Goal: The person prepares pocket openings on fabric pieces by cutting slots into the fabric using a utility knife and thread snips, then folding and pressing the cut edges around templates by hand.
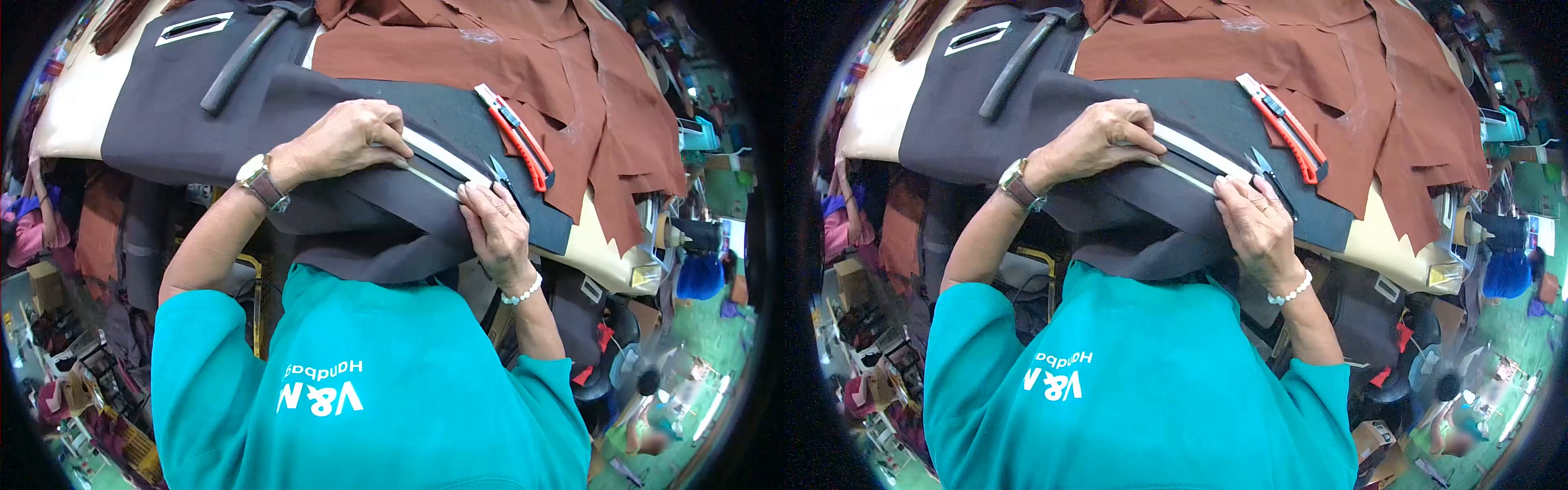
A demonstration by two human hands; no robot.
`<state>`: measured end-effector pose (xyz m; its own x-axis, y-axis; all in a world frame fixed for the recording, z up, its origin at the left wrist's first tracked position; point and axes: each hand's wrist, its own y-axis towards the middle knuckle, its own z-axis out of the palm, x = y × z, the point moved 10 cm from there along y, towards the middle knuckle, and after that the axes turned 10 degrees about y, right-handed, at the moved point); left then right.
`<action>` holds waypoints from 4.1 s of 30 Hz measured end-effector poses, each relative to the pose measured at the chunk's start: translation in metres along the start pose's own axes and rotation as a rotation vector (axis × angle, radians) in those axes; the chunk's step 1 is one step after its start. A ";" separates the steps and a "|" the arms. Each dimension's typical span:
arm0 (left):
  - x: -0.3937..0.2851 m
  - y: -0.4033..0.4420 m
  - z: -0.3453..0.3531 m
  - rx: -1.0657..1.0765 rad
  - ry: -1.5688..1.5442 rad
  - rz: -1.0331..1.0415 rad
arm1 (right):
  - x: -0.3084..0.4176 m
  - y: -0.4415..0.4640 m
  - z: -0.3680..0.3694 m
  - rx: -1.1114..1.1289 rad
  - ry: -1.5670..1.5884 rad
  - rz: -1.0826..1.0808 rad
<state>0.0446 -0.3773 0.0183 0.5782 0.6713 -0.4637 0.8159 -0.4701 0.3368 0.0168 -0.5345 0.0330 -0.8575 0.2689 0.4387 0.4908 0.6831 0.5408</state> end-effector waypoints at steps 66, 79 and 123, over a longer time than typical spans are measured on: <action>-0.061 0.038 -0.120 -0.584 0.645 0.079 | -0.123 0.117 -0.090 -0.988 1.089 0.372; -0.001 0.003 -0.016 -0.058 -0.057 -0.287 | -0.038 0.067 -0.060 -0.268 0.329 0.431; -0.019 -0.023 -0.007 -0.227 0.245 -0.368 | -0.059 0.068 0.034 0.107 -0.228 0.075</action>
<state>0.0150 -0.3751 0.0249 0.2115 0.8968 -0.3886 0.9272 -0.0583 0.3700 0.0953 -0.4804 0.0193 -0.8379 0.4593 0.2948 0.5456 0.7201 0.4287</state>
